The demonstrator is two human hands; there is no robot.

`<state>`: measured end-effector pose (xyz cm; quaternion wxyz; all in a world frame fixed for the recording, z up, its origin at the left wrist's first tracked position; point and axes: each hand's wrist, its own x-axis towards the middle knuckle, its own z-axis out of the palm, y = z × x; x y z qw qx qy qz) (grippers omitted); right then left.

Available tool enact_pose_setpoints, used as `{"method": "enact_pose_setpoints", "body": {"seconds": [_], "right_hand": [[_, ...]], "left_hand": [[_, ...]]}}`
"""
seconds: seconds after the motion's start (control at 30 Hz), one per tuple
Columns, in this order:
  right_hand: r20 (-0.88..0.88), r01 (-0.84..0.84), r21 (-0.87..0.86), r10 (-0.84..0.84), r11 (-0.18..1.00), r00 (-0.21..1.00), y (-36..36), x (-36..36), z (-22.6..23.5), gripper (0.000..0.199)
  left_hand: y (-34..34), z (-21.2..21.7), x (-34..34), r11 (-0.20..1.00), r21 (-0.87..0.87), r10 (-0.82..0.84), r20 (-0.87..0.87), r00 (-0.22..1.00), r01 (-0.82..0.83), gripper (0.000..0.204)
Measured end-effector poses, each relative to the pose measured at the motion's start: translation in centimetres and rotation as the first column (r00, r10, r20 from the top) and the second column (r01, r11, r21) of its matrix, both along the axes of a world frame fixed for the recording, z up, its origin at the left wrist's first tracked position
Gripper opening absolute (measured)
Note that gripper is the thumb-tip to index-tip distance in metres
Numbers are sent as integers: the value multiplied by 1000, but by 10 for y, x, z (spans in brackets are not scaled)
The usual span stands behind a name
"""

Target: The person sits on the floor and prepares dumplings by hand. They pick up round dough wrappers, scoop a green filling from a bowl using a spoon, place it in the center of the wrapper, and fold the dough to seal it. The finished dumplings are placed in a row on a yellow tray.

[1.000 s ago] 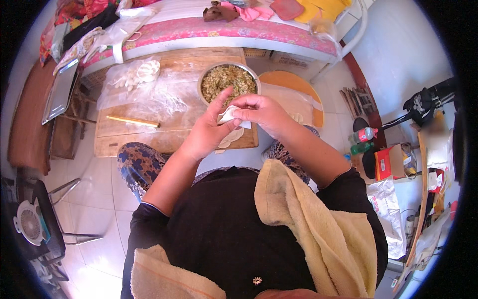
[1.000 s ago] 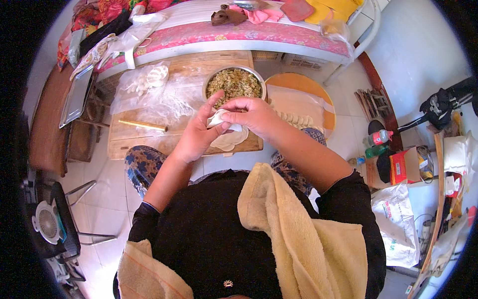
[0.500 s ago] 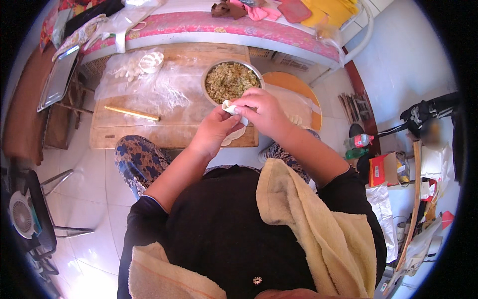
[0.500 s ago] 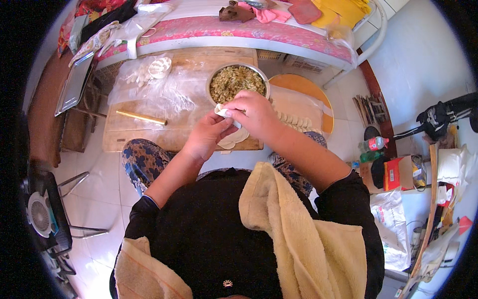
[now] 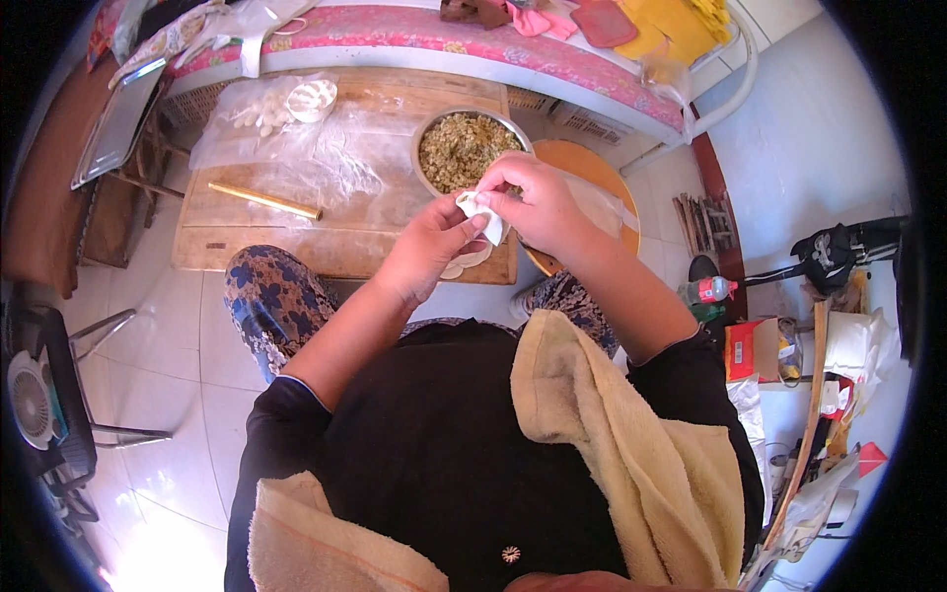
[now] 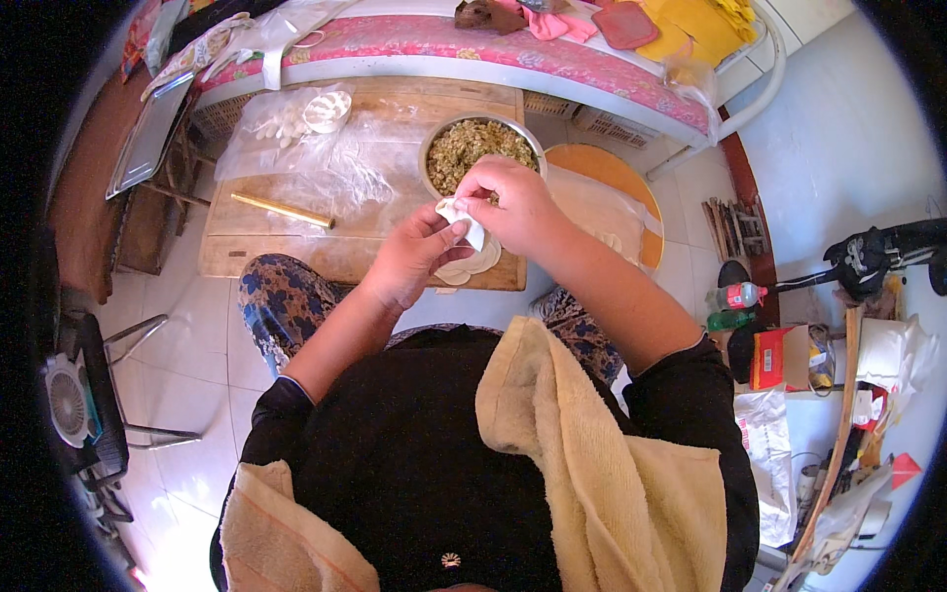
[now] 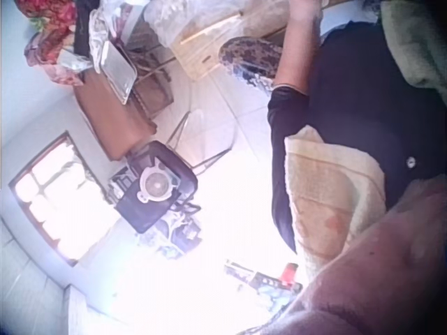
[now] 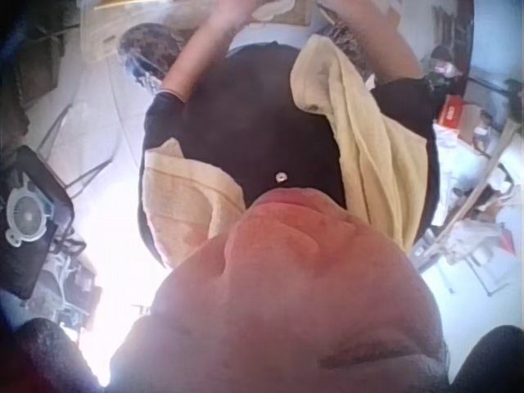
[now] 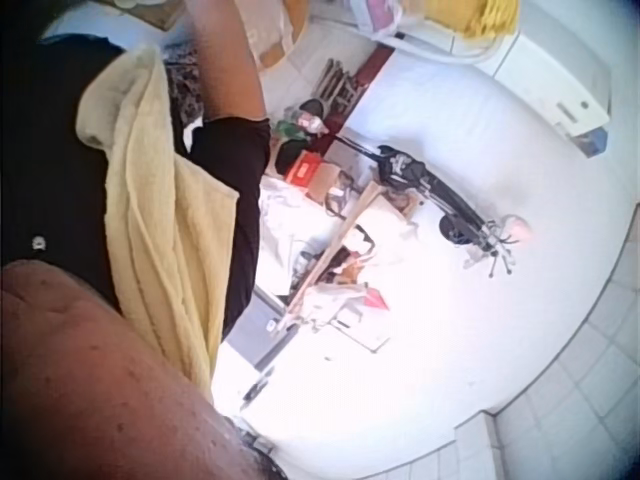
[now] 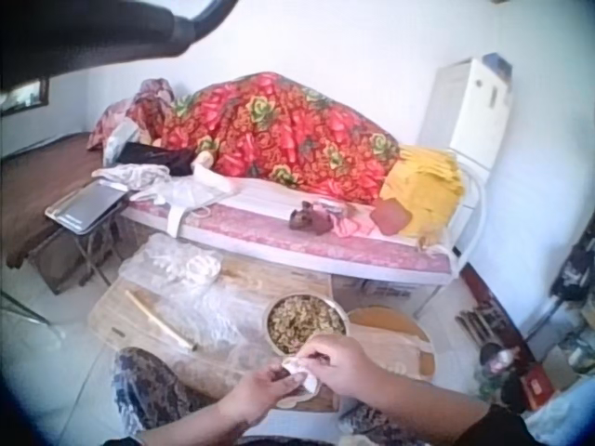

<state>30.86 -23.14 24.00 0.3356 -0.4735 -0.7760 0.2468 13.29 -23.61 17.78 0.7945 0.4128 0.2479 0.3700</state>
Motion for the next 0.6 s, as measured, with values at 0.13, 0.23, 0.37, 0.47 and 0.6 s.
{"method": "enact_pose_setpoints", "body": {"seconds": [0.13,0.23,0.37,0.47,0.6], "right_hand": [[30,-18,244,11,970,1000,-2,-6,6,12],[10,-53,332,53,942,999,0,-14,7,10],[3,-152,177,154,972,988,1,-3,5,13],[-44,-157,185,168,970,985,2,0,2,15],[-141,-128,171,153,977,978,-1,-8,7,10]], "left_hand": [[-1,-3,3,997,-73,34,106,994,-26,22],[-3,5,2,999,2,42,61,997,-43,21],[-4,4,5,995,101,-3,67,998,-4,23],[-5,7,6,995,103,1,88,996,-10,24],[-5,4,5,985,167,26,50,998,-34,26]]}}
